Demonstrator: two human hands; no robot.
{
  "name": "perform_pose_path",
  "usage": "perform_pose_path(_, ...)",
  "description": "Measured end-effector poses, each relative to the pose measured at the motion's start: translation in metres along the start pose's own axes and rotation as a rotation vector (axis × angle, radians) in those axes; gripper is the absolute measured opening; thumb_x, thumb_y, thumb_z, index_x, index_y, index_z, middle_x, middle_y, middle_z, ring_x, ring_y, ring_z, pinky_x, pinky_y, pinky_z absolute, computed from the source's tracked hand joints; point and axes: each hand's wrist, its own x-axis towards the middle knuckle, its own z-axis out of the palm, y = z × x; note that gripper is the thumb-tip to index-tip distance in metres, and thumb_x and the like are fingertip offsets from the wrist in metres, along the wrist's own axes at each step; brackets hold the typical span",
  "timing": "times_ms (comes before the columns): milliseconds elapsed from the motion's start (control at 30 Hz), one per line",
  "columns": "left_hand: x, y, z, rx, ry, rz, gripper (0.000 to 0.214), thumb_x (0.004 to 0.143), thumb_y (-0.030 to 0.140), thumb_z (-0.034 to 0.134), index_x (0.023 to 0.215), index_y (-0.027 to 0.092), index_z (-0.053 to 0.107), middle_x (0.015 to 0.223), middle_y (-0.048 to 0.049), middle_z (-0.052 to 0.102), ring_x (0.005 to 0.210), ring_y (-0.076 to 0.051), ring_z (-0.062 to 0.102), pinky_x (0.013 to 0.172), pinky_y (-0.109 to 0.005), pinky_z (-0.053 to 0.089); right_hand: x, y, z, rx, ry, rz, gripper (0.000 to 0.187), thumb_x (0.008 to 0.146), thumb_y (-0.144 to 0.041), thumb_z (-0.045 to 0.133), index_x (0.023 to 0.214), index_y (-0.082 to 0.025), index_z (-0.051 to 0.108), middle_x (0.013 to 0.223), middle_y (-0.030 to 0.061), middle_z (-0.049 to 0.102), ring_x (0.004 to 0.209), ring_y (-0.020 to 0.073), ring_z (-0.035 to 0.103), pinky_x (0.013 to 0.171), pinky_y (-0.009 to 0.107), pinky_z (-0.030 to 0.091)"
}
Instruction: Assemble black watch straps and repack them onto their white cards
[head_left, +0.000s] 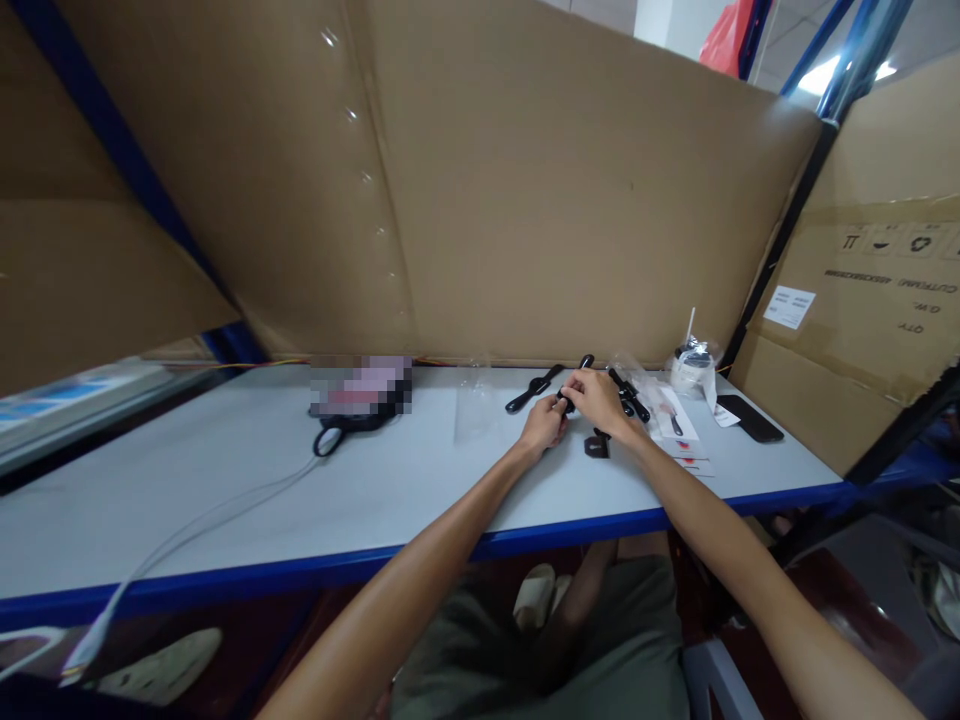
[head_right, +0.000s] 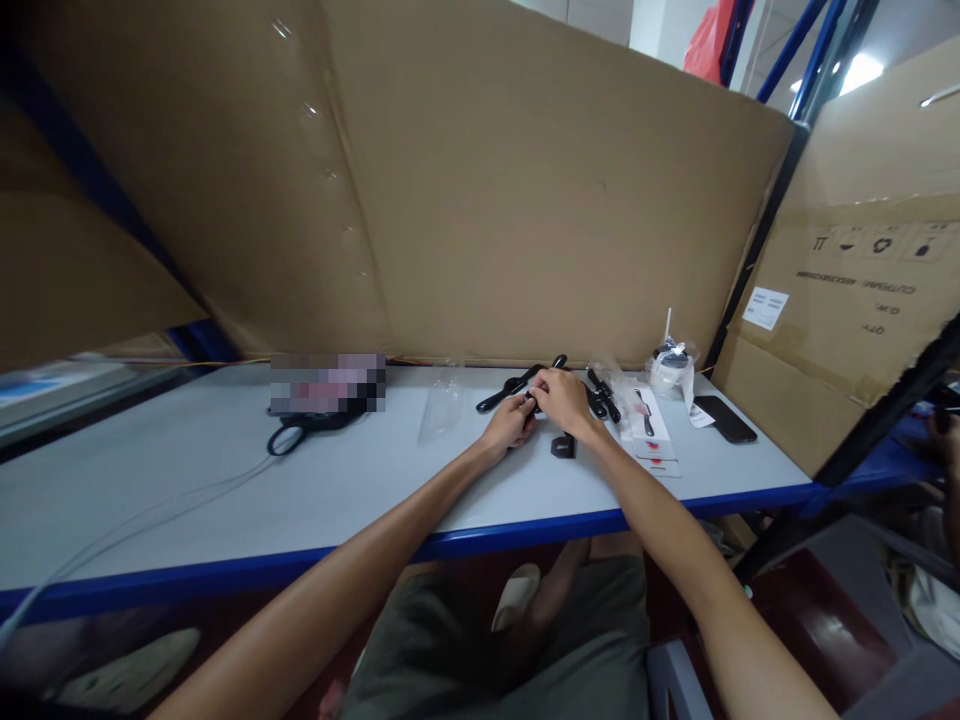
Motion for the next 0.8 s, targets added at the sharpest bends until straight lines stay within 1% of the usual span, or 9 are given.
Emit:
perform_pose_path(133,-0.003,0.004,0.002,0.051,0.013,-0.009,0.023,0.103,0.031,0.051,0.083,0.022,0.044,0.049,0.0084,0.042,0.034,-0.006,0.031,0.039,-0.018,0.015,-0.004,-0.007,-0.004,-0.157,-0.026,-0.09,0.008,0.096,-0.02,0.066,0.093,-0.02,0.073,0.099,0.006,0.075,0.091,0.0187,0.066,0.078,0.027,0.043)
perform_pose_path(233,-0.006,0.007,0.003,0.054,0.019,-0.015,0.021,0.104,0.028,0.048,0.084,0.022,0.044,0.047,0.0085,0.041,0.034,-0.006,0.03,0.038,-0.018,0.014,-0.006,-0.009,-0.005,-0.2,-0.054,-0.126,0.009,0.097,-0.019,0.064,0.095,-0.019,0.073,0.101,0.0073,0.074,0.092,0.0195,0.066,0.079,0.027,0.043)
perform_pose_path(300,-0.008,0.009,0.003,0.049,0.009,-0.004,0.015,0.103,0.027,0.05,0.089,0.022,0.046,0.047,0.0093,0.041,0.034,-0.006,0.03,0.039,-0.018,0.013,-0.005,-0.008,-0.004,-0.192,-0.05,-0.131,0.01,0.097,-0.019,0.064,0.096,-0.019,0.074,0.103,0.0079,0.074,0.092,0.0196,0.067,0.079,0.028,0.043)
perform_pose_path(367,-0.01,0.01,0.002,0.041,-0.021,0.015,0.006,0.1,0.027,0.053,0.098,0.022,0.05,0.048,0.0102,0.041,0.034,-0.006,0.03,0.039,-0.017,0.012,-0.004,-0.007,-0.002,-0.135,-0.038,-0.091,0.008,0.095,-0.019,0.066,0.096,-0.02,0.074,0.098,0.0064,0.076,0.088,0.0189,0.068,0.077,0.027,0.044)
perform_pose_path(467,-0.011,0.011,0.0,0.026,-0.089,0.009,0.011,0.097,0.026,0.055,0.107,0.022,0.052,0.051,0.0105,0.041,0.034,-0.006,0.029,0.039,-0.017,0.011,0.001,-0.002,0.002,0.017,-0.027,0.031,0.007,0.091,-0.019,0.07,0.094,-0.02,0.076,0.082,0.0019,0.076,0.078,0.0174,0.068,0.072,0.025,0.046)
perform_pose_path(533,-0.01,0.012,-0.002,0.014,-0.109,-0.022,0.01,0.096,0.023,0.054,0.106,0.022,0.051,0.052,0.0101,0.041,0.034,-0.006,0.028,0.039,-0.018,0.01,0.004,0.002,0.003,0.108,-0.03,0.098,0.007,0.089,-0.017,0.071,0.089,-0.02,0.077,0.076,0.0007,0.076,0.075,0.0166,0.069,0.07,0.024,0.047)
perform_pose_path(600,-0.009,0.012,-0.004,-0.001,-0.119,-0.054,0.008,0.095,0.022,0.053,0.102,0.022,0.048,0.053,0.0097,0.041,0.034,-0.006,0.028,0.039,-0.018,0.009,0.007,0.005,0.004,0.156,-0.029,0.134,0.009,0.087,-0.015,0.071,0.083,-0.019,0.077,0.076,0.0009,0.077,0.075,0.0162,0.071,0.069,0.023,0.047)
perform_pose_path(667,-0.008,0.013,-0.006,-0.02,-0.135,-0.08,0.009,0.094,0.022,0.054,0.099,0.023,0.046,0.053,0.0095,0.041,0.035,-0.005,0.028,0.039,-0.017,0.008,0.007,0.006,0.003,0.152,-0.029,0.148,0.008,0.087,-0.016,0.073,0.081,-0.019,0.078,0.078,0.0013,0.078,0.076,0.0163,0.071,0.07,0.023,0.047)
perform_pose_path(800,-0.005,0.013,-0.009,-0.067,-0.158,-0.108,0.014,0.092,0.023,0.058,0.095,0.022,0.044,0.055,0.0093,0.041,0.035,-0.004,0.027,0.04,-0.017,0.008,0.004,0.003,0.001,0.027,-0.03,0.112,0.008,0.09,-0.023,0.073,0.084,-0.02,0.079,0.086,0.0038,0.08,0.082,0.0179,0.072,0.073,0.024,0.047)
